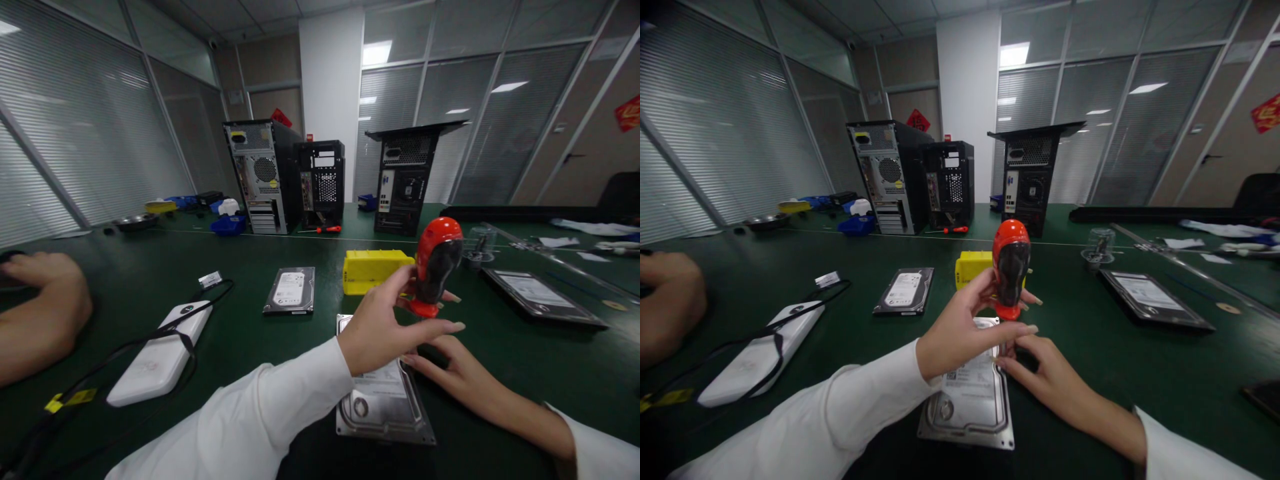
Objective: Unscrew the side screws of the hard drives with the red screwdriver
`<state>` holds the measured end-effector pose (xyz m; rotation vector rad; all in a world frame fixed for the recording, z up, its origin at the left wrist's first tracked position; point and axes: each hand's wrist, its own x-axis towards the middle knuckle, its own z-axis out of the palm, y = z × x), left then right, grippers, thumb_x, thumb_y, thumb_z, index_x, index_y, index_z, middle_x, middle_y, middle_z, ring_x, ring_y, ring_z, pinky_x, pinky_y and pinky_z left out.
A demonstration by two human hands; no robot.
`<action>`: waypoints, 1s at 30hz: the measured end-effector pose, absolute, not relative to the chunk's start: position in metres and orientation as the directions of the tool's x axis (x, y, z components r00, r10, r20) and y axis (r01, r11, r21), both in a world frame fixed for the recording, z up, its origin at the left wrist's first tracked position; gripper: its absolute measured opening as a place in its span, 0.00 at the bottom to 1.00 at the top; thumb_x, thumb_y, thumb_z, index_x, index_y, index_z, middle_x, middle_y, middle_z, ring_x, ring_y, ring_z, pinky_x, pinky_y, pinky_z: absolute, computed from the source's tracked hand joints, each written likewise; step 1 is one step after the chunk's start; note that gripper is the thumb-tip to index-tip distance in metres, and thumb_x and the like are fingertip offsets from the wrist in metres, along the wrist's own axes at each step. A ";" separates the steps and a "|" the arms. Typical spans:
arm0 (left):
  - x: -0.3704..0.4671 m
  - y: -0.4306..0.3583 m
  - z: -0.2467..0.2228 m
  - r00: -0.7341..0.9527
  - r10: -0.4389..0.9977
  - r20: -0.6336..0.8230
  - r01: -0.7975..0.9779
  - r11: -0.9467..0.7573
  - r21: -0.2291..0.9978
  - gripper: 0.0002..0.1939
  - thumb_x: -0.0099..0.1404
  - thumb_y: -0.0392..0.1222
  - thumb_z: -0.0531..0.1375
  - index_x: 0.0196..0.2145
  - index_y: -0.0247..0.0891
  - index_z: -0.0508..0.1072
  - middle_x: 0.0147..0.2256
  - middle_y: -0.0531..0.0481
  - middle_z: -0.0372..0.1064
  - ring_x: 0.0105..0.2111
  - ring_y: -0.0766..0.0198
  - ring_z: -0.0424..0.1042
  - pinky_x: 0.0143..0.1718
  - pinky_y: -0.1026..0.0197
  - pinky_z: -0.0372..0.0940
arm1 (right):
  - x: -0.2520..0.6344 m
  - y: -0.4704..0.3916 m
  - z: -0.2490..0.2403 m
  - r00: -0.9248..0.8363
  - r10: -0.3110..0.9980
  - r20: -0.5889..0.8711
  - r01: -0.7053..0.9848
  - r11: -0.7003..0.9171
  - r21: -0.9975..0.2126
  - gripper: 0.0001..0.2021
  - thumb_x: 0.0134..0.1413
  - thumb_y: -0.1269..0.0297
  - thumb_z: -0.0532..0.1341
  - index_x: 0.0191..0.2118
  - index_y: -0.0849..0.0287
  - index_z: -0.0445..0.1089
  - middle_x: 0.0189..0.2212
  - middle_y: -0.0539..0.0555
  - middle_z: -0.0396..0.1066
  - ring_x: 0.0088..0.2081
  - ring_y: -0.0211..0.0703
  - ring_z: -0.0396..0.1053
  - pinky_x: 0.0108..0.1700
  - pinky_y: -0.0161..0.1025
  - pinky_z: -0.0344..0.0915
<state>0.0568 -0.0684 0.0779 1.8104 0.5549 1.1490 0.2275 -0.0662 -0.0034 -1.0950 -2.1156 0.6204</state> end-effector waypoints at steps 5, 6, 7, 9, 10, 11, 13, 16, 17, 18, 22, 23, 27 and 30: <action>0.056 -0.066 0.077 0.413 0.747 0.522 0.036 -0.586 0.810 0.19 0.56 0.41 0.64 0.45 0.34 0.67 0.44 0.44 0.64 0.46 0.58 0.65 0.46 0.58 0.65 | 0.227 -0.067 0.000 -0.463 0.826 0.322 0.521 0.548 -0.654 0.18 0.55 0.50 0.56 0.29 0.60 0.71 0.32 0.56 0.72 0.35 0.44 0.70 0.38 0.38 0.69; 0.056 -0.066 0.077 0.400 0.743 0.536 0.051 -0.602 0.797 0.19 0.56 0.41 0.64 0.44 0.34 0.68 0.44 0.44 0.62 0.46 0.58 0.65 0.45 0.59 0.65 | 0.227 -0.066 0.000 -0.469 0.824 0.319 0.523 0.550 -0.651 0.17 0.55 0.50 0.56 0.29 0.60 0.70 0.32 0.56 0.72 0.35 0.43 0.70 0.38 0.38 0.68; 0.056 -0.065 0.076 0.390 0.740 0.548 0.056 -0.613 0.788 0.18 0.56 0.41 0.64 0.43 0.34 0.68 0.44 0.45 0.61 0.46 0.59 0.64 0.44 0.59 0.65 | 0.227 -0.066 0.001 -0.476 0.821 0.314 0.523 0.551 -0.650 0.17 0.56 0.51 0.55 0.29 0.60 0.70 0.32 0.55 0.72 0.35 0.43 0.70 0.38 0.37 0.68; 0.057 -0.065 0.076 0.376 0.740 0.558 0.056 -0.619 0.783 0.17 0.57 0.41 0.64 0.43 0.34 0.68 0.43 0.45 0.60 0.45 0.60 0.64 0.44 0.60 0.66 | 0.226 -0.066 0.002 -0.488 0.816 0.310 0.515 0.556 -0.653 0.16 0.56 0.52 0.56 0.30 0.60 0.70 0.32 0.55 0.72 0.35 0.43 0.69 0.37 0.37 0.68; 0.057 -0.065 0.075 0.369 0.743 0.558 0.058 -0.618 0.784 0.18 0.57 0.42 0.64 0.44 0.34 0.68 0.43 0.46 0.60 0.44 0.60 0.64 0.44 0.60 0.66 | 0.226 -0.066 0.002 -0.493 0.813 0.308 0.509 0.557 -0.656 0.15 0.56 0.53 0.56 0.30 0.60 0.69 0.31 0.55 0.72 0.34 0.42 0.69 0.37 0.37 0.67; 0.057 -0.065 0.075 0.362 0.747 0.557 0.059 -0.615 0.786 0.19 0.57 0.42 0.64 0.45 0.34 0.68 0.43 0.45 0.61 0.44 0.60 0.64 0.43 0.60 0.66 | 0.226 -0.067 0.003 -0.500 0.812 0.302 0.504 0.556 -0.661 0.14 0.56 0.54 0.56 0.30 0.61 0.69 0.31 0.54 0.71 0.34 0.41 0.69 0.37 0.36 0.67; 0.057 -0.064 0.074 0.353 0.755 0.553 0.047 -0.604 0.796 0.25 0.56 0.42 0.64 0.50 0.36 0.64 0.46 0.45 0.61 0.43 0.61 0.65 0.44 0.59 0.66 | 0.225 -0.067 0.006 -0.513 0.808 0.289 0.493 0.554 -0.671 0.14 0.57 0.55 0.55 0.30 0.61 0.68 0.29 0.53 0.71 0.33 0.40 0.69 0.36 0.36 0.66; 0.058 -0.062 0.072 0.353 0.765 0.538 0.014 -0.580 0.815 0.33 0.58 0.39 0.62 0.58 0.39 0.54 0.51 0.43 0.60 0.46 0.59 0.66 0.46 0.56 0.65 | 0.223 -0.068 0.010 -0.523 0.804 0.284 0.489 0.556 -0.672 0.14 0.57 0.55 0.55 0.30 0.61 0.67 0.29 0.53 0.70 0.32 0.40 0.68 0.36 0.35 0.66; 0.058 -0.062 0.071 0.358 0.768 0.532 0.011 -0.573 0.819 0.32 0.59 0.38 0.61 0.59 0.39 0.53 0.52 0.42 0.60 0.47 0.59 0.66 0.47 0.55 0.65 | 0.223 -0.068 0.010 -0.525 0.801 0.287 0.488 0.560 -0.669 0.14 0.57 0.55 0.55 0.30 0.61 0.67 0.29 0.53 0.70 0.33 0.40 0.68 0.36 0.35 0.66; 0.059 -0.062 0.071 0.365 0.769 0.525 0.012 -0.568 0.823 0.30 0.60 0.36 0.59 0.58 0.38 0.53 0.52 0.42 0.61 0.48 0.58 0.66 0.48 0.55 0.64 | 0.223 -0.068 0.010 -0.527 0.799 0.290 0.487 0.564 -0.667 0.14 0.57 0.55 0.55 0.30 0.61 0.67 0.29 0.53 0.70 0.33 0.40 0.68 0.36 0.35 0.66; 0.058 -0.062 0.071 0.394 0.754 0.525 -0.012 -0.567 0.823 0.23 0.61 0.32 0.55 0.54 0.36 0.58 0.49 0.43 0.65 0.48 0.59 0.67 0.51 0.55 0.63 | 0.223 -0.068 0.010 -0.530 0.795 0.295 0.480 0.569 -0.668 0.13 0.57 0.56 0.55 0.31 0.60 0.68 0.29 0.52 0.70 0.32 0.39 0.68 0.36 0.34 0.66; 0.058 -0.063 0.071 0.398 0.748 0.530 -0.022 -0.570 0.821 0.22 0.61 0.32 0.55 0.53 0.37 0.58 0.48 0.44 0.66 0.48 0.60 0.67 0.51 0.55 0.62 | 0.223 -0.068 0.009 -0.529 0.793 0.302 0.478 0.572 -0.667 0.13 0.57 0.56 0.55 0.31 0.60 0.68 0.29 0.53 0.70 0.32 0.39 0.68 0.36 0.35 0.66; 0.057 -0.065 0.074 0.412 0.747 0.521 -0.039 -0.557 0.830 0.21 0.62 0.37 0.58 0.52 0.38 0.60 0.47 0.45 0.67 0.47 0.59 0.67 0.49 0.56 0.63 | 0.224 -0.068 0.008 -0.531 0.787 0.316 0.470 0.583 -0.663 0.13 0.58 0.56 0.54 0.31 0.59 0.68 0.30 0.53 0.70 0.34 0.40 0.68 0.37 0.35 0.67; 0.056 -0.067 0.076 0.390 0.770 0.505 -0.003 -0.548 0.837 0.22 0.60 0.43 0.62 0.50 0.39 0.63 0.46 0.45 0.65 0.46 0.58 0.66 0.47 0.56 0.63 | 0.226 -0.067 0.006 -0.547 0.782 0.300 0.469 0.583 -0.664 0.13 0.58 0.56 0.55 0.31 0.59 0.68 0.30 0.53 0.70 0.34 0.40 0.68 0.38 0.35 0.66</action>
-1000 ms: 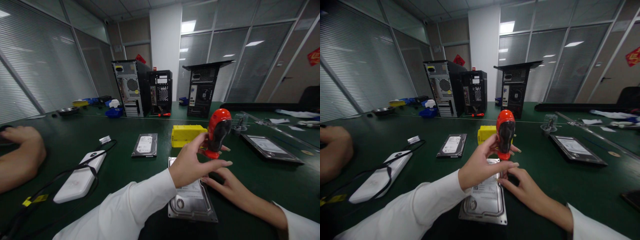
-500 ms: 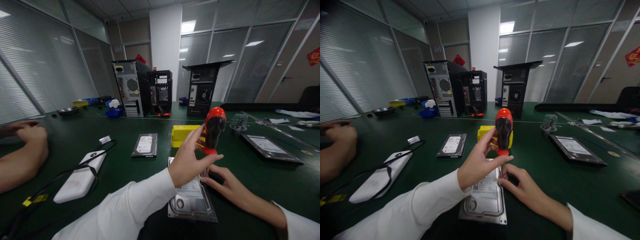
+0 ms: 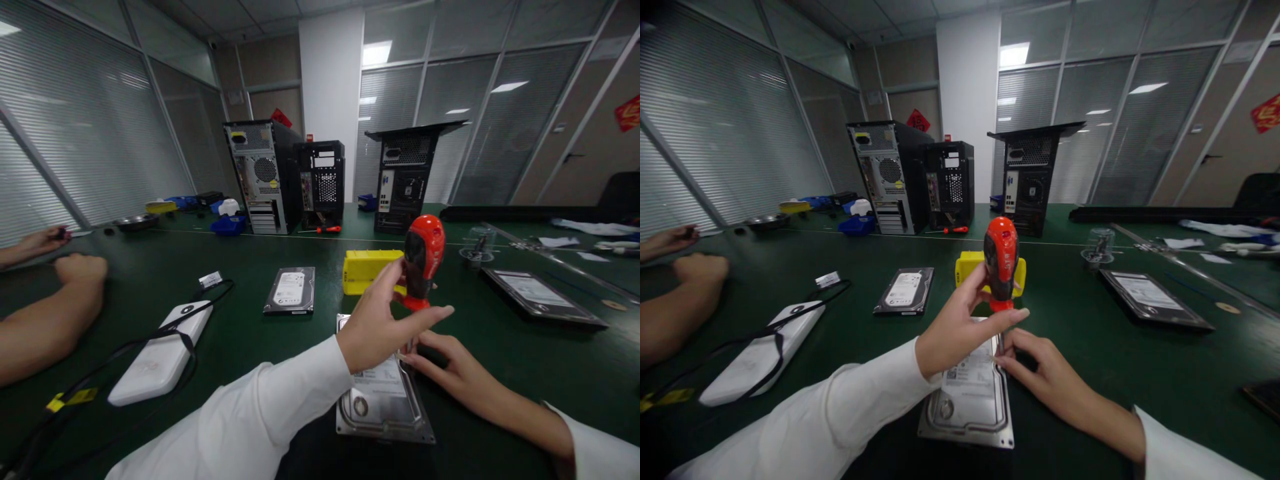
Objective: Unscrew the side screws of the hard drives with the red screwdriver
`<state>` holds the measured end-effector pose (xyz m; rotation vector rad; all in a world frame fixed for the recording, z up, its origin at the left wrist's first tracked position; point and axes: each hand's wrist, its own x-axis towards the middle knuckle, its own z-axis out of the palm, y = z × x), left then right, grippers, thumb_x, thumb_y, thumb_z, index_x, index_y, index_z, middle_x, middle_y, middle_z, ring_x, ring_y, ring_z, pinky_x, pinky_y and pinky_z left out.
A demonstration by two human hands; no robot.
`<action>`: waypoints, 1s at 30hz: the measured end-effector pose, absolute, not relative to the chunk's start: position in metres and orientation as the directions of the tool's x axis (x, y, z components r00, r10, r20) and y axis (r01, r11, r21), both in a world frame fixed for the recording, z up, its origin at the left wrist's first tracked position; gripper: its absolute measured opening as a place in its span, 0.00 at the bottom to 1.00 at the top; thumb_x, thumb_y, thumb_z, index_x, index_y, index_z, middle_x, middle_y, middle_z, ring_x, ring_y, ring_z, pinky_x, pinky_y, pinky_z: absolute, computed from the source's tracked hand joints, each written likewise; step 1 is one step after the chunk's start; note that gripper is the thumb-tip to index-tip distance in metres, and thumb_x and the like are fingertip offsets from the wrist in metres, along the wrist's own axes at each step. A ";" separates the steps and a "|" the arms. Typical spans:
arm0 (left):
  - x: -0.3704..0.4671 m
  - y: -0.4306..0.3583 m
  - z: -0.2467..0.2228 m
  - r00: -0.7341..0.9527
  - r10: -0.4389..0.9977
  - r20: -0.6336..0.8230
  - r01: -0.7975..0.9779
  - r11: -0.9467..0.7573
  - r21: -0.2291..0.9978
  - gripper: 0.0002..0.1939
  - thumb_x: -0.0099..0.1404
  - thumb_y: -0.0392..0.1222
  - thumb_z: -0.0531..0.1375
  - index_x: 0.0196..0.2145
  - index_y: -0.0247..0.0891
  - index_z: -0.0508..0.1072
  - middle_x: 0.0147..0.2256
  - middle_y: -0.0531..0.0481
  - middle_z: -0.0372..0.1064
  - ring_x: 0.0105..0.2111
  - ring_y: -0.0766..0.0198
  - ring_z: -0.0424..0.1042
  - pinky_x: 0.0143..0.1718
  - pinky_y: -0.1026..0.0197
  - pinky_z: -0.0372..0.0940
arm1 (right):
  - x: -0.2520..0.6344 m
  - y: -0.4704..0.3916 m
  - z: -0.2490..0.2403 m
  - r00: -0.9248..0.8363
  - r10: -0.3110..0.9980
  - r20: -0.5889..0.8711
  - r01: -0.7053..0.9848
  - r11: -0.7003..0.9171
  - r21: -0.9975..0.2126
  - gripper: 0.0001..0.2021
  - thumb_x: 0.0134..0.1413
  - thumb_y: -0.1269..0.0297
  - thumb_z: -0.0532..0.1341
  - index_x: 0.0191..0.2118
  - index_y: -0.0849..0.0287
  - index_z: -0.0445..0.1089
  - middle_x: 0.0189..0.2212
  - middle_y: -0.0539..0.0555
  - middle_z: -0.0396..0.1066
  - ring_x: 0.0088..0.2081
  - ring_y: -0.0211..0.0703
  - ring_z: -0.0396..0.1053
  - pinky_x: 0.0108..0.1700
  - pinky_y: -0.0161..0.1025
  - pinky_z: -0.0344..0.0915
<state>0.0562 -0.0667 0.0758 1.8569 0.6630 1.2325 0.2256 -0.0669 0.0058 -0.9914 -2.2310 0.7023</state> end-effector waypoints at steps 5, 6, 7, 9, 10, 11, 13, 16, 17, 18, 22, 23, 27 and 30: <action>0.057 -0.066 0.075 0.335 0.769 0.545 0.037 -0.588 0.808 0.20 0.56 0.45 0.64 0.45 0.37 0.68 0.42 0.48 0.61 0.44 0.60 0.65 0.45 0.59 0.64 | 0.227 -0.065 0.003 -0.557 0.783 0.275 0.463 0.568 -0.680 0.13 0.58 0.56 0.55 0.31 0.61 0.67 0.30 0.52 0.70 0.34 0.39 0.68 0.39 0.34 0.65; 0.057 -0.065 0.075 0.338 0.766 0.547 0.026 -0.589 0.808 0.19 0.56 0.45 0.65 0.44 0.37 0.68 0.41 0.48 0.61 0.43 0.61 0.65 0.44 0.60 0.64 | 0.227 -0.064 0.003 -0.556 0.785 0.273 0.463 0.565 -0.683 0.13 0.58 0.56 0.55 0.31 0.61 0.67 0.30 0.52 0.70 0.34 0.39 0.68 0.39 0.35 0.65; 0.057 -0.065 0.074 0.342 0.766 0.544 0.016 -0.584 0.811 0.19 0.56 0.45 0.65 0.44 0.37 0.68 0.41 0.48 0.61 0.43 0.61 0.65 0.44 0.60 0.64 | 0.227 -0.064 0.002 -0.554 0.787 0.271 0.465 0.563 -0.683 0.13 0.58 0.56 0.55 0.30 0.61 0.67 0.30 0.53 0.70 0.34 0.39 0.68 0.39 0.35 0.65; 0.057 -0.065 0.074 0.350 0.769 0.534 -0.005 -0.569 0.822 0.20 0.55 0.45 0.65 0.44 0.36 0.68 0.40 0.48 0.62 0.43 0.61 0.66 0.44 0.61 0.64 | 0.228 -0.064 0.002 -0.554 0.788 0.267 0.470 0.562 -0.681 0.13 0.58 0.56 0.55 0.30 0.61 0.67 0.30 0.52 0.70 0.34 0.39 0.68 0.39 0.35 0.65; 0.057 -0.065 0.074 0.356 0.771 0.528 -0.019 -0.559 0.829 0.22 0.55 0.44 0.66 0.45 0.37 0.68 0.40 0.48 0.63 0.42 0.61 0.66 0.44 0.61 0.65 | 0.228 -0.064 0.003 -0.555 0.789 0.263 0.472 0.559 -0.682 0.13 0.58 0.56 0.55 0.30 0.61 0.67 0.30 0.52 0.70 0.34 0.39 0.68 0.39 0.35 0.65; 0.058 -0.065 0.074 0.362 0.771 0.523 -0.036 -0.549 0.835 0.24 0.54 0.43 0.66 0.47 0.37 0.67 0.41 0.47 0.65 0.42 0.61 0.67 0.44 0.60 0.65 | 0.228 -0.065 0.003 -0.556 0.790 0.259 0.473 0.556 -0.684 0.13 0.58 0.56 0.55 0.30 0.61 0.67 0.30 0.53 0.70 0.35 0.40 0.68 0.40 0.35 0.65; 0.058 -0.065 0.074 0.378 0.770 0.515 -0.073 -0.529 0.845 0.29 0.54 0.41 0.67 0.52 0.38 0.63 0.42 0.47 0.67 0.42 0.61 0.68 0.45 0.60 0.64 | 0.228 -0.065 0.003 -0.549 0.796 0.254 0.476 0.547 -0.689 0.13 0.58 0.56 0.55 0.31 0.61 0.67 0.31 0.53 0.70 0.35 0.40 0.68 0.40 0.35 0.65; 0.059 -0.066 0.075 0.415 0.758 0.503 -0.105 -0.509 0.854 0.31 0.55 0.39 0.65 0.54 0.37 0.60 0.45 0.44 0.70 0.43 0.61 0.69 0.47 0.59 0.64 | 0.228 -0.066 0.001 -0.529 0.807 0.263 0.486 0.542 -0.685 0.14 0.57 0.55 0.56 0.30 0.61 0.68 0.31 0.54 0.71 0.36 0.41 0.68 0.39 0.36 0.66; 0.059 -0.066 0.076 0.429 0.753 0.499 -0.108 -0.505 0.856 0.29 0.56 0.38 0.65 0.54 0.35 0.60 0.45 0.42 0.70 0.44 0.60 0.70 0.47 0.58 0.63 | 0.228 -0.066 0.001 -0.522 0.809 0.271 0.491 0.544 -0.681 0.15 0.57 0.54 0.56 0.30 0.61 0.69 0.31 0.54 0.71 0.35 0.41 0.68 0.39 0.36 0.66; 0.059 -0.067 0.076 0.442 0.747 0.496 -0.109 -0.504 0.857 0.28 0.57 0.38 0.64 0.53 0.34 0.60 0.46 0.41 0.70 0.44 0.60 0.70 0.49 0.58 0.63 | 0.227 -0.066 0.001 -0.517 0.809 0.279 0.493 0.548 -0.675 0.15 0.57 0.54 0.56 0.30 0.61 0.69 0.30 0.54 0.71 0.34 0.41 0.69 0.38 0.36 0.66; 0.060 -0.070 0.078 0.463 0.738 0.491 -0.102 -0.506 0.856 0.23 0.60 0.35 0.60 0.52 0.31 0.61 0.46 0.39 0.70 0.47 0.58 0.70 0.50 0.57 0.62 | 0.225 -0.066 0.002 -0.503 0.801 0.326 0.487 0.574 -0.659 0.16 0.56 0.52 0.56 0.29 0.61 0.69 0.30 0.55 0.72 0.33 0.41 0.69 0.37 0.36 0.67; 0.060 -0.070 0.079 0.470 0.735 0.489 -0.095 -0.508 0.856 0.22 0.61 0.35 0.59 0.52 0.31 0.61 0.46 0.39 0.70 0.47 0.58 0.69 0.50 0.56 0.62 | 0.225 -0.066 0.003 -0.503 0.796 0.337 0.481 0.582 -0.656 0.17 0.56 0.52 0.56 0.29 0.61 0.69 0.30 0.55 0.72 0.33 0.41 0.69 0.36 0.35 0.68; 0.058 -0.069 0.078 0.502 0.725 0.472 -0.031 -0.531 0.847 0.20 0.63 0.35 0.57 0.52 0.32 0.62 0.46 0.40 0.70 0.47 0.58 0.69 0.49 0.56 0.62 | 0.224 -0.065 0.005 -0.514 0.781 0.354 0.470 0.602 -0.645 0.16 0.56 0.52 0.55 0.28 0.60 0.69 0.30 0.55 0.72 0.33 0.41 0.70 0.35 0.35 0.68; 0.057 -0.068 0.077 0.495 0.732 0.467 0.023 -0.549 0.836 0.20 0.62 0.37 0.58 0.52 0.32 0.63 0.47 0.41 0.68 0.47 0.58 0.68 0.46 0.58 0.64 | 0.227 -0.064 0.000 -0.513 0.788 0.340 0.475 0.590 -0.653 0.15 0.55 0.53 0.56 0.28 0.60 0.71 0.32 0.55 0.73 0.34 0.42 0.71 0.37 0.36 0.68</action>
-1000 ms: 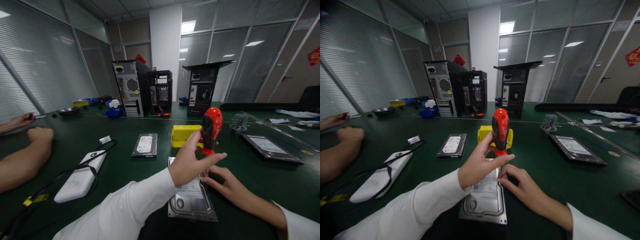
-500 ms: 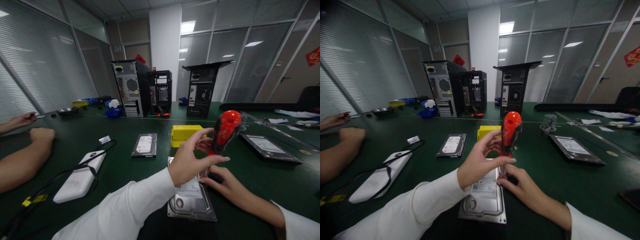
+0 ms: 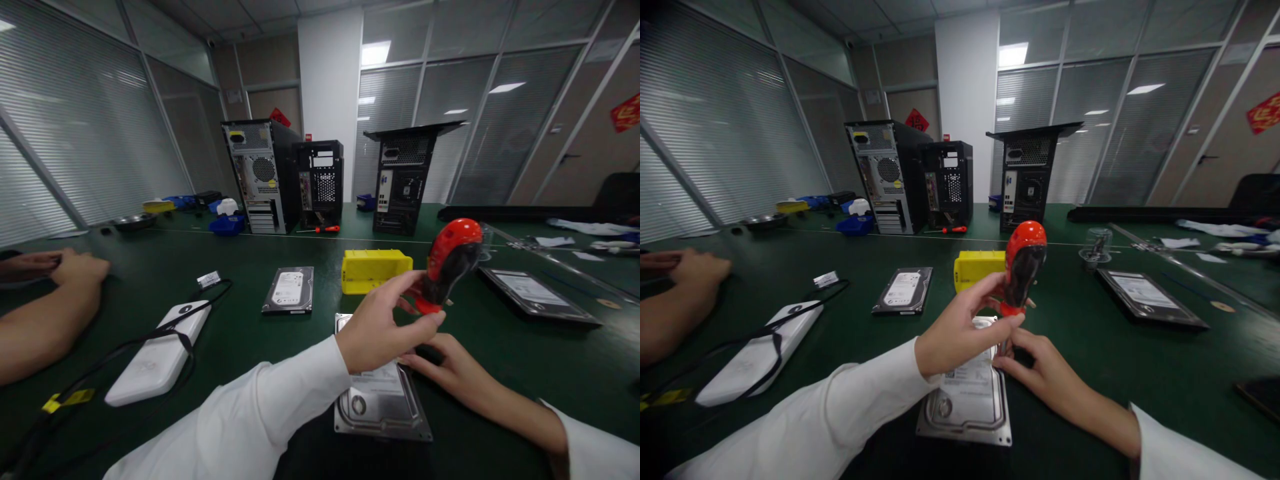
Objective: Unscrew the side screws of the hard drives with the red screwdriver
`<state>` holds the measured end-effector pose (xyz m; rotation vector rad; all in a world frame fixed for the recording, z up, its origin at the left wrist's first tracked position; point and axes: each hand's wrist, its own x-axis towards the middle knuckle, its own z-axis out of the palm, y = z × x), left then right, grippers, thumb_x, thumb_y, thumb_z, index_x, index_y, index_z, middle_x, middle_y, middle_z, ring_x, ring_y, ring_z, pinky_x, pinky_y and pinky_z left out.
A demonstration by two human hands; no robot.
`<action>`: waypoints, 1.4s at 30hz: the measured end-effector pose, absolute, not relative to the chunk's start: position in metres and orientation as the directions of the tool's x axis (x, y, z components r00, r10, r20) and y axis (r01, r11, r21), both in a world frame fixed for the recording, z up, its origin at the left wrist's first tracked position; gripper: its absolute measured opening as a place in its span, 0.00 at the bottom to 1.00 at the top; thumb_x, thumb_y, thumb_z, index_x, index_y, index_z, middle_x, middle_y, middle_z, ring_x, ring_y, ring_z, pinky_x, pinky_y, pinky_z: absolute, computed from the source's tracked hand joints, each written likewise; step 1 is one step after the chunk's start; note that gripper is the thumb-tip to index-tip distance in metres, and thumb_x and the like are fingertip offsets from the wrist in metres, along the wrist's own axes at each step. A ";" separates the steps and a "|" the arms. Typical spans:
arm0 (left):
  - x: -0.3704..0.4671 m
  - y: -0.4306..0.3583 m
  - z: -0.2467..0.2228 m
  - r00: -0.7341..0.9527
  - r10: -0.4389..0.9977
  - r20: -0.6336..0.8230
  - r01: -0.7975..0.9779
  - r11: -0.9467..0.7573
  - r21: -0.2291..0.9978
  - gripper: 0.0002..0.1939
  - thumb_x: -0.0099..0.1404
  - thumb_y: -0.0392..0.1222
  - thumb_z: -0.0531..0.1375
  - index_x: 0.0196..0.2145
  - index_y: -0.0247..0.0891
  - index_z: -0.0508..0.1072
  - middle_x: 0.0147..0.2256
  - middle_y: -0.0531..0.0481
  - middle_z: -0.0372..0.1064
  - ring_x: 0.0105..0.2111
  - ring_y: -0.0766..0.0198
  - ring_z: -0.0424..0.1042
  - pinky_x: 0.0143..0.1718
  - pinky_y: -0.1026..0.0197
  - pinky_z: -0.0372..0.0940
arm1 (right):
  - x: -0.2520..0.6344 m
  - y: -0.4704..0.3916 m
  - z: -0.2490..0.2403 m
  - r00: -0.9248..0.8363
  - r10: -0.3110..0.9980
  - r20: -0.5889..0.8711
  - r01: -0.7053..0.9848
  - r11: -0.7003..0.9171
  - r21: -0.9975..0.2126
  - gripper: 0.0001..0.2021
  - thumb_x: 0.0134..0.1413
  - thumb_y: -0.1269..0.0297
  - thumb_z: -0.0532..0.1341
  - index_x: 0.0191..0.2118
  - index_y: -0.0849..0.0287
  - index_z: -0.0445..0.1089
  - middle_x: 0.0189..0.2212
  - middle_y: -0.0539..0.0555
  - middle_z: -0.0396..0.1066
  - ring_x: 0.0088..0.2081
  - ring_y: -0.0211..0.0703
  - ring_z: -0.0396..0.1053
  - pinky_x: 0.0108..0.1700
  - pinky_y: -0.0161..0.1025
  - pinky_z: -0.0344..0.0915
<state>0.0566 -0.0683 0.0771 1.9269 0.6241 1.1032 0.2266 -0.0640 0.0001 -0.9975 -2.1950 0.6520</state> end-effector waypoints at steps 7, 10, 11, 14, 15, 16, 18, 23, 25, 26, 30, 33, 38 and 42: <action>0.058 -0.068 0.078 0.506 0.742 0.440 0.011 -0.515 0.857 0.22 0.57 0.41 0.64 0.48 0.32 0.67 0.43 0.43 0.71 0.43 0.58 0.70 0.46 0.58 0.63 | 0.229 -0.061 -0.011 -0.429 0.841 0.330 0.525 0.530 -0.666 0.18 0.51 0.48 0.59 0.28 0.61 0.71 0.29 0.56 0.72 0.32 0.44 0.70 0.35 0.39 0.67; 0.059 -0.067 0.075 0.481 0.762 0.434 -0.040 -0.475 0.879 0.23 0.57 0.40 0.64 0.49 0.32 0.66 0.40 0.44 0.72 0.42 0.59 0.70 0.49 0.57 0.63 | 0.226 -0.061 -0.006 -0.462 0.824 0.329 0.509 0.550 -0.663 0.19 0.52 0.49 0.58 0.25 0.62 0.68 0.27 0.55 0.71 0.30 0.41 0.68 0.33 0.36 0.65; 0.059 -0.066 0.074 0.474 0.764 0.438 -0.062 -0.467 0.882 0.23 0.58 0.39 0.63 0.50 0.32 0.66 0.40 0.44 0.72 0.43 0.60 0.70 0.50 0.57 0.62 | 0.225 -0.061 -0.004 -0.474 0.820 0.320 0.503 0.551 -0.667 0.18 0.53 0.50 0.58 0.25 0.62 0.68 0.26 0.54 0.70 0.29 0.40 0.67 0.32 0.36 0.64; 0.059 -0.064 0.070 0.461 0.771 0.440 -0.104 -0.446 0.889 0.21 0.61 0.38 0.61 0.51 0.33 0.64 0.43 0.44 0.71 0.46 0.60 0.70 0.54 0.56 0.59 | 0.223 -0.061 0.000 -0.508 0.816 0.277 0.496 0.540 -0.680 0.17 0.54 0.53 0.58 0.25 0.62 0.66 0.24 0.52 0.69 0.28 0.38 0.66 0.32 0.34 0.63; 0.059 -0.063 0.070 0.460 0.772 0.439 -0.111 -0.440 0.891 0.22 0.61 0.38 0.60 0.52 0.33 0.63 0.44 0.43 0.71 0.47 0.59 0.69 0.54 0.56 0.59 | 0.223 -0.061 0.002 -0.514 0.815 0.268 0.495 0.537 -0.683 0.16 0.54 0.53 0.58 0.25 0.62 0.66 0.24 0.52 0.69 0.28 0.38 0.66 0.32 0.34 0.62; 0.058 -0.062 0.069 0.465 0.771 0.436 -0.115 -0.435 0.893 0.22 0.62 0.38 0.60 0.53 0.34 0.62 0.45 0.43 0.71 0.48 0.59 0.69 0.55 0.55 0.58 | 0.223 -0.062 0.003 -0.520 0.813 0.264 0.493 0.538 -0.684 0.16 0.55 0.53 0.58 0.26 0.62 0.66 0.25 0.51 0.68 0.29 0.38 0.66 0.33 0.34 0.63; 0.058 -0.062 0.070 0.489 0.756 0.435 -0.118 -0.437 0.892 0.23 0.63 0.38 0.58 0.55 0.34 0.59 0.46 0.42 0.70 0.49 0.59 0.68 0.55 0.55 0.58 | 0.224 -0.064 0.005 -0.523 0.806 0.278 0.483 0.549 -0.683 0.16 0.57 0.53 0.56 0.28 0.61 0.67 0.25 0.51 0.69 0.29 0.38 0.66 0.33 0.34 0.63; 0.057 -0.066 0.074 0.539 0.706 0.460 -0.081 -0.500 0.862 0.18 0.64 0.36 0.57 0.52 0.35 0.65 0.47 0.44 0.69 0.49 0.59 0.68 0.54 0.57 0.59 | 0.227 -0.069 0.005 -0.486 0.778 0.398 0.464 0.616 -0.637 0.17 0.59 0.54 0.52 0.30 0.59 0.70 0.30 0.54 0.72 0.32 0.40 0.69 0.34 0.34 0.67; 0.057 -0.069 0.076 0.574 0.690 0.440 -0.066 -0.497 0.865 0.17 0.64 0.37 0.56 0.51 0.35 0.66 0.47 0.43 0.69 0.48 0.58 0.68 0.54 0.56 0.59 | 0.229 -0.069 0.002 -0.474 0.770 0.427 0.473 0.632 -0.614 0.16 0.59 0.54 0.53 0.31 0.59 0.71 0.32 0.55 0.73 0.34 0.41 0.70 0.36 0.35 0.68; 0.057 -0.070 0.077 0.595 0.682 0.426 -0.062 -0.489 0.870 0.18 0.64 0.38 0.57 0.52 0.35 0.65 0.47 0.43 0.69 0.48 0.58 0.68 0.54 0.55 0.59 | 0.230 -0.069 0.000 -0.468 0.771 0.432 0.480 0.632 -0.608 0.16 0.58 0.54 0.54 0.32 0.58 0.72 0.33 0.55 0.73 0.34 0.42 0.71 0.37 0.36 0.69; 0.057 -0.072 0.079 0.644 0.657 0.393 -0.063 -0.466 0.883 0.24 0.64 0.40 0.56 0.57 0.35 0.60 0.48 0.41 0.68 0.48 0.57 0.68 0.53 0.54 0.60 | 0.232 -0.069 -0.005 -0.434 0.788 0.436 0.508 0.614 -0.604 0.16 0.56 0.52 0.56 0.35 0.58 0.74 0.33 0.55 0.74 0.35 0.44 0.73 0.38 0.39 0.70; 0.057 -0.071 0.078 0.640 0.663 0.389 -0.073 -0.451 0.889 0.22 0.64 0.40 0.56 0.56 0.35 0.60 0.48 0.41 0.68 0.48 0.57 0.68 0.53 0.54 0.60 | 0.232 -0.070 -0.002 -0.449 0.786 0.425 0.498 0.616 -0.611 0.16 0.57 0.52 0.55 0.35 0.58 0.74 0.33 0.56 0.74 0.35 0.44 0.73 0.38 0.38 0.70; 0.057 -0.070 0.076 0.611 0.686 0.396 -0.097 -0.432 0.897 0.18 0.64 0.39 0.56 0.52 0.35 0.64 0.47 0.42 0.68 0.49 0.58 0.67 0.54 0.55 0.58 | 0.228 -0.069 0.003 -0.475 0.783 0.401 0.473 0.612 -0.634 0.17 0.57 0.52 0.54 0.33 0.58 0.73 0.32 0.55 0.74 0.34 0.43 0.72 0.37 0.37 0.70; 0.057 -0.071 0.076 0.583 0.707 0.401 -0.084 -0.439 0.895 0.17 0.64 0.39 0.56 0.51 0.37 0.65 0.45 0.44 0.69 0.47 0.58 0.68 0.52 0.55 0.60 | 0.229 -0.067 0.002 -0.484 0.798 0.360 0.481 0.586 -0.652 0.14 0.57 0.55 0.55 0.31 0.59 0.72 0.33 0.55 0.74 0.37 0.44 0.71 0.38 0.37 0.69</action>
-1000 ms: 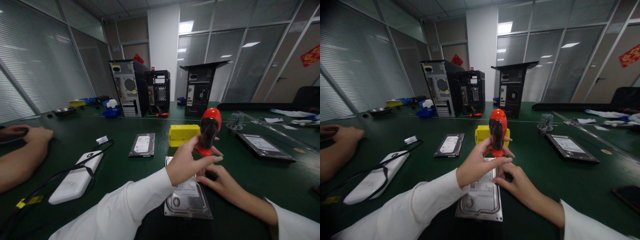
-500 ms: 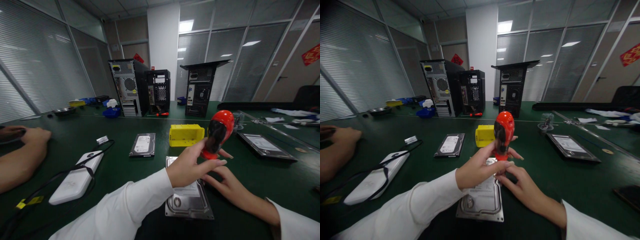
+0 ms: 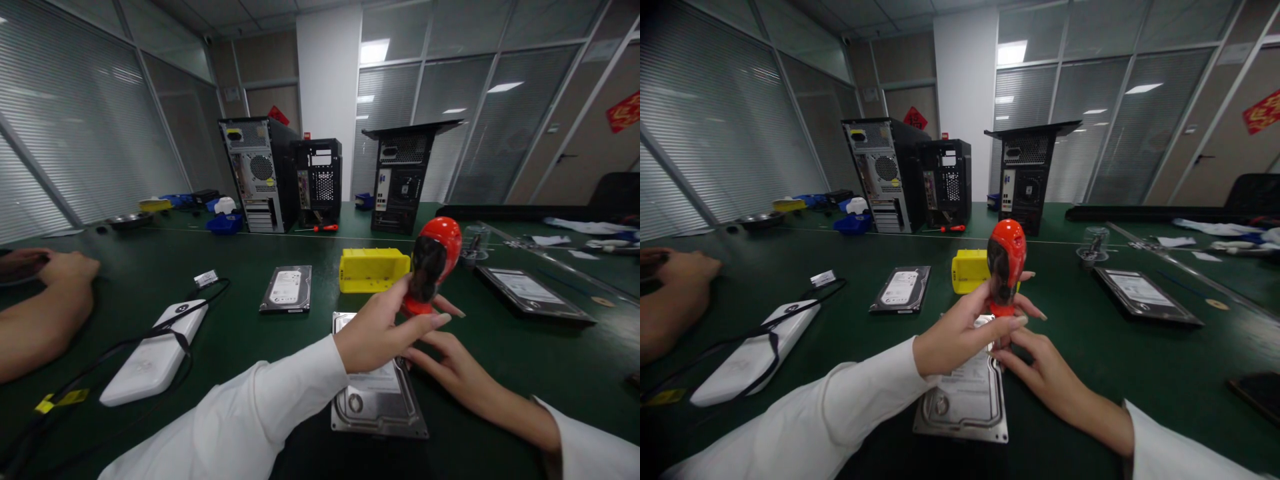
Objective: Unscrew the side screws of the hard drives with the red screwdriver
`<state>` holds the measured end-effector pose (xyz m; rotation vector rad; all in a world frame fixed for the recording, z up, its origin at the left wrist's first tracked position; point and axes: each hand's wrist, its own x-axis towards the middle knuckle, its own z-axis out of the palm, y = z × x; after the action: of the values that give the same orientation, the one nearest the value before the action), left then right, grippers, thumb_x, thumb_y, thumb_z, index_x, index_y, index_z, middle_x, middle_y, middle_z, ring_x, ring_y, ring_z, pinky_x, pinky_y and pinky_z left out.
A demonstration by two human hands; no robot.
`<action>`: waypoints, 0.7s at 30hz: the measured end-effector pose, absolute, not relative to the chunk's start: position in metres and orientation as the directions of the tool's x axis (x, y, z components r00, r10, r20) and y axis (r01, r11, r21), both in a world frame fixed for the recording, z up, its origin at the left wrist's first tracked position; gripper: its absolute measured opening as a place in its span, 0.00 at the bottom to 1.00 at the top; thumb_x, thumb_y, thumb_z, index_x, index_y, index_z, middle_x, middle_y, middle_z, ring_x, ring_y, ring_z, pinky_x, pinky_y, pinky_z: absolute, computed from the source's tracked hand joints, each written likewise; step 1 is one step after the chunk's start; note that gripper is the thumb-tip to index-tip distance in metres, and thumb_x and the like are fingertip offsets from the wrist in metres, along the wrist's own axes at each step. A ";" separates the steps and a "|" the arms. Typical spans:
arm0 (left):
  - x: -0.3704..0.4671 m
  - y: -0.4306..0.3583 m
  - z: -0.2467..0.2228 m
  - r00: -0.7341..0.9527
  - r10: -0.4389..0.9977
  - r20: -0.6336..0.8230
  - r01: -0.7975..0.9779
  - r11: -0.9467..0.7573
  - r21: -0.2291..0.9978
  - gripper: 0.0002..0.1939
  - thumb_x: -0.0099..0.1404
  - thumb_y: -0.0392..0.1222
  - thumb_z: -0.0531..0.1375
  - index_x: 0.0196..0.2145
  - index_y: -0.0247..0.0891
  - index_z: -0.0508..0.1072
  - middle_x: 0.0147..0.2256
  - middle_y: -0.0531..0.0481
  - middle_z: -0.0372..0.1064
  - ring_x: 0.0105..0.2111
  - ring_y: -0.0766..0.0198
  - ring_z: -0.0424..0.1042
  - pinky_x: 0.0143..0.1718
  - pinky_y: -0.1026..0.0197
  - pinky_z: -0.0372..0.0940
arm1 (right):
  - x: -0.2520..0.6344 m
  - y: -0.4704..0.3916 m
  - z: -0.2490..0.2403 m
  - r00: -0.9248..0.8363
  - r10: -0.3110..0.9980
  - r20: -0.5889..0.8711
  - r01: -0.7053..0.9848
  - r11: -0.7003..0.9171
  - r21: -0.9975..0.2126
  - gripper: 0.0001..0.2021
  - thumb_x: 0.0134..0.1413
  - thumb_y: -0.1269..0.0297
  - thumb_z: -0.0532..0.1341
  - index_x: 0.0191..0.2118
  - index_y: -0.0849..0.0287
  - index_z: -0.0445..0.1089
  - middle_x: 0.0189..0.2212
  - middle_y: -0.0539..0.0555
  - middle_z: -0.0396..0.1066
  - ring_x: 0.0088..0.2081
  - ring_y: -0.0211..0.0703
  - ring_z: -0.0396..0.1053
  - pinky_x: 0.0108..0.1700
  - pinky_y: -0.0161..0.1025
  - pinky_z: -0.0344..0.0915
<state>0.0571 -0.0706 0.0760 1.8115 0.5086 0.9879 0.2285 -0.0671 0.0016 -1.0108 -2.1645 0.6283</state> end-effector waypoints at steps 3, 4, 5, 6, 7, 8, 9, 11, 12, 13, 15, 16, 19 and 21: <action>0.057 -0.070 0.076 0.561 0.719 0.410 -0.030 -0.477 0.878 0.18 0.64 0.41 0.57 0.51 0.37 0.65 0.45 0.45 0.68 0.45 0.59 0.68 0.51 0.56 0.61 | 0.229 -0.067 0.001 -0.483 0.802 0.351 0.475 0.577 -0.664 0.14 0.57 0.55 0.55 0.33 0.59 0.72 0.34 0.56 0.74 0.37 0.45 0.71 0.39 0.38 0.69; 0.057 -0.070 0.076 0.539 0.731 0.419 0.001 -0.498 0.867 0.20 0.62 0.42 0.58 0.51 0.36 0.65 0.45 0.44 0.67 0.45 0.59 0.67 0.50 0.56 0.61 | 0.228 -0.067 0.001 -0.482 0.801 0.355 0.469 0.578 -0.667 0.14 0.57 0.55 0.55 0.33 0.59 0.72 0.34 0.56 0.74 0.36 0.45 0.71 0.39 0.39 0.69; 0.057 -0.069 0.076 0.508 0.746 0.431 0.033 -0.517 0.856 0.21 0.61 0.43 0.60 0.51 0.36 0.65 0.46 0.44 0.66 0.45 0.58 0.67 0.49 0.56 0.62 | 0.228 -0.067 0.001 -0.483 0.799 0.358 0.464 0.580 -0.669 0.14 0.57 0.55 0.55 0.33 0.59 0.72 0.34 0.56 0.74 0.36 0.45 0.71 0.39 0.39 0.69; 0.057 -0.069 0.076 0.474 0.761 0.444 0.058 -0.530 0.846 0.22 0.59 0.44 0.61 0.50 0.35 0.66 0.45 0.44 0.65 0.45 0.58 0.66 0.48 0.57 0.62 | 0.228 -0.067 0.001 -0.485 0.798 0.357 0.463 0.580 -0.670 0.14 0.57 0.55 0.55 0.33 0.59 0.72 0.34 0.56 0.74 0.36 0.44 0.71 0.39 0.38 0.68; 0.057 -0.068 0.076 0.443 0.772 0.455 0.069 -0.535 0.842 0.23 0.58 0.45 0.63 0.49 0.34 0.66 0.45 0.44 0.65 0.45 0.58 0.66 0.47 0.57 0.63 | 0.228 -0.067 0.002 -0.486 0.799 0.353 0.465 0.579 -0.670 0.14 0.57 0.55 0.55 0.32 0.59 0.72 0.33 0.56 0.74 0.36 0.44 0.71 0.39 0.38 0.68; 0.057 -0.068 0.076 0.420 0.780 0.464 0.062 -0.535 0.843 0.22 0.57 0.45 0.64 0.48 0.34 0.67 0.44 0.44 0.65 0.45 0.58 0.66 0.46 0.58 0.63 | 0.228 -0.067 0.002 -0.490 0.800 0.346 0.470 0.577 -0.667 0.14 0.57 0.55 0.55 0.31 0.59 0.71 0.33 0.55 0.73 0.36 0.44 0.70 0.39 0.37 0.68; 0.057 -0.067 0.076 0.407 0.784 0.470 0.043 -0.530 0.847 0.22 0.56 0.45 0.64 0.47 0.34 0.67 0.43 0.45 0.65 0.45 0.58 0.66 0.46 0.59 0.63 | 0.228 -0.067 0.002 -0.497 0.800 0.338 0.476 0.576 -0.664 0.14 0.58 0.55 0.55 0.30 0.59 0.70 0.33 0.55 0.73 0.36 0.43 0.70 0.39 0.37 0.67; 0.058 -0.066 0.075 0.390 0.789 0.475 0.001 -0.517 0.856 0.24 0.55 0.43 0.65 0.48 0.34 0.66 0.42 0.46 0.67 0.43 0.60 0.67 0.43 0.61 0.64 | 0.228 -0.067 0.003 -0.507 0.799 0.324 0.484 0.574 -0.660 0.14 0.58 0.56 0.54 0.31 0.60 0.69 0.32 0.54 0.72 0.35 0.42 0.69 0.38 0.36 0.66; 0.058 -0.065 0.074 0.380 0.792 0.477 -0.016 -0.510 0.860 0.26 0.54 0.43 0.66 0.50 0.35 0.66 0.42 0.46 0.68 0.43 0.60 0.68 0.41 0.61 0.64 | 0.228 -0.067 0.003 -0.509 0.799 0.320 0.484 0.573 -0.661 0.14 0.59 0.56 0.54 0.31 0.60 0.68 0.31 0.54 0.71 0.35 0.41 0.69 0.38 0.35 0.66; 0.059 -0.065 0.074 0.369 0.797 0.477 -0.026 -0.504 0.863 0.29 0.53 0.42 0.67 0.51 0.36 0.65 0.41 0.47 0.69 0.42 0.60 0.68 0.40 0.62 0.64 | 0.228 -0.067 0.003 -0.512 0.799 0.316 0.483 0.572 -0.663 0.13 0.59 0.56 0.54 0.31 0.60 0.68 0.30 0.54 0.71 0.34 0.40 0.68 0.38 0.35 0.66; 0.059 -0.065 0.073 0.347 0.809 0.474 -0.037 -0.493 0.869 0.32 0.52 0.41 0.68 0.53 0.36 0.63 0.41 0.46 0.70 0.41 0.60 0.69 0.38 0.62 0.63 | 0.228 -0.067 0.004 -0.520 0.797 0.308 0.477 0.570 -0.670 0.13 0.59 0.57 0.54 0.30 0.60 0.67 0.29 0.53 0.70 0.33 0.39 0.68 0.38 0.34 0.65; 0.059 -0.064 0.073 0.338 0.814 0.472 -0.040 -0.488 0.872 0.32 0.52 0.41 0.68 0.53 0.36 0.63 0.41 0.46 0.70 0.41 0.60 0.69 0.37 0.63 0.63 | 0.228 -0.067 0.004 -0.524 0.796 0.304 0.473 0.568 -0.673 0.13 0.59 0.58 0.54 0.30 0.61 0.66 0.29 0.52 0.70 0.33 0.39 0.67 0.38 0.34 0.65; 0.059 -0.064 0.072 0.329 0.820 0.469 -0.049 -0.481 0.875 0.31 0.52 0.41 0.68 0.53 0.36 0.64 0.42 0.45 0.71 0.42 0.59 0.70 0.37 0.63 0.62 | 0.227 -0.067 0.005 -0.529 0.796 0.295 0.465 0.562 -0.684 0.12 0.59 0.58 0.54 0.30 0.61 0.66 0.29 0.52 0.69 0.32 0.38 0.67 0.37 0.34 0.64; 0.059 -0.064 0.072 0.335 0.820 0.465 -0.056 -0.475 0.878 0.30 0.53 0.41 0.67 0.53 0.36 0.63 0.43 0.44 0.72 0.43 0.59 0.71 0.37 0.62 0.62 | 0.226 -0.067 0.006 -0.530 0.796 0.292 0.461 0.560 -0.689 0.12 0.59 0.59 0.54 0.30 0.61 0.66 0.28 0.52 0.69 0.32 0.38 0.67 0.36 0.34 0.64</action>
<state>0.0588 -0.0643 0.0720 1.7287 0.6862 1.2627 0.2262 -0.0670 0.0061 -1.0041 -2.1999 0.7348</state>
